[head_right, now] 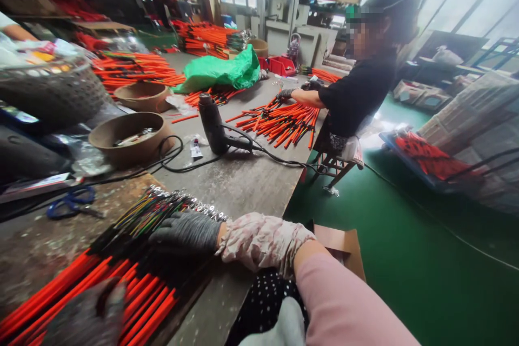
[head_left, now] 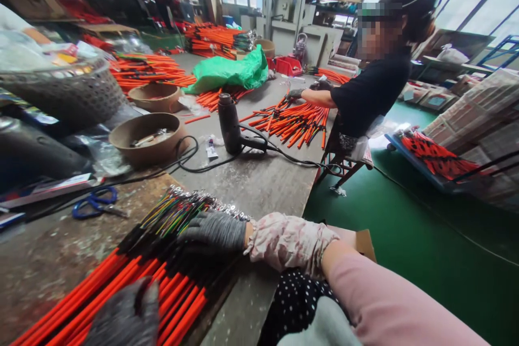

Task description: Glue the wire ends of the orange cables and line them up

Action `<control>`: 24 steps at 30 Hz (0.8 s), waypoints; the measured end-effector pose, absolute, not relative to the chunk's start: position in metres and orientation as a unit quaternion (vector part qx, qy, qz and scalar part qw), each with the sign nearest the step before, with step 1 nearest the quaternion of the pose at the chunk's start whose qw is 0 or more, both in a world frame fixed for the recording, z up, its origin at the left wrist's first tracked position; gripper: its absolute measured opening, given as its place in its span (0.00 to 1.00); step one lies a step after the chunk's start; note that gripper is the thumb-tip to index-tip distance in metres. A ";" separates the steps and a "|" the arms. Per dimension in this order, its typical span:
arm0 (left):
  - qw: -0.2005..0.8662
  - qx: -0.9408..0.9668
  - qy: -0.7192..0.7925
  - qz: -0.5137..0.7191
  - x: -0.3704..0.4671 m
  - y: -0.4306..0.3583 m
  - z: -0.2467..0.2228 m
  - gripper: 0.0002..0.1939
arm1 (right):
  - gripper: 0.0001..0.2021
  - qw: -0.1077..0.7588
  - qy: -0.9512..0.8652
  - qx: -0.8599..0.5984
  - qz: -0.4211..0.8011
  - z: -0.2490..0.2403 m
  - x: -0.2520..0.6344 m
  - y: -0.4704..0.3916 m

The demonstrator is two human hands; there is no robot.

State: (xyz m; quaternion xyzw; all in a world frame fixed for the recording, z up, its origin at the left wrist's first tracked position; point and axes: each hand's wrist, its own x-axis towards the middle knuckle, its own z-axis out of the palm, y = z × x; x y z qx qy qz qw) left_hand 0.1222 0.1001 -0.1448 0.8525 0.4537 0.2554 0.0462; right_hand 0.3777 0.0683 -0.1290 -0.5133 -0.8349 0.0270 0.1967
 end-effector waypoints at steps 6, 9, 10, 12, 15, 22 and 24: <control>-0.021 0.861 0.454 0.229 0.120 0.088 -0.158 0.25 | 0.14 0.254 -0.823 -0.504 0.064 -0.130 0.382 0.057; -0.005 0.852 0.471 0.227 0.120 0.085 -0.159 0.23 | 0.13 0.311 -0.794 -0.516 0.087 -0.140 0.385 0.058; 0.004 0.849 0.479 0.222 0.119 0.086 -0.158 0.21 | 0.13 0.321 -0.788 -0.515 0.098 -0.143 0.385 0.058; 0.027 0.850 0.489 0.195 0.117 0.089 -0.152 0.18 | 0.13 0.332 -0.778 -0.520 0.119 -0.144 0.386 0.058; 0.065 0.864 0.488 0.107 0.117 0.096 -0.136 0.14 | 0.13 0.308 -0.773 -0.539 0.131 -0.140 0.386 0.054; 0.063 0.889 0.453 -0.026 0.132 0.107 -0.111 0.13 | 0.10 0.217 -0.801 -0.550 0.101 -0.126 0.385 0.065; 0.055 0.890 0.451 -0.017 0.132 0.105 -0.111 0.15 | 0.10 0.199 -0.825 -0.522 0.084 -0.118 0.381 0.071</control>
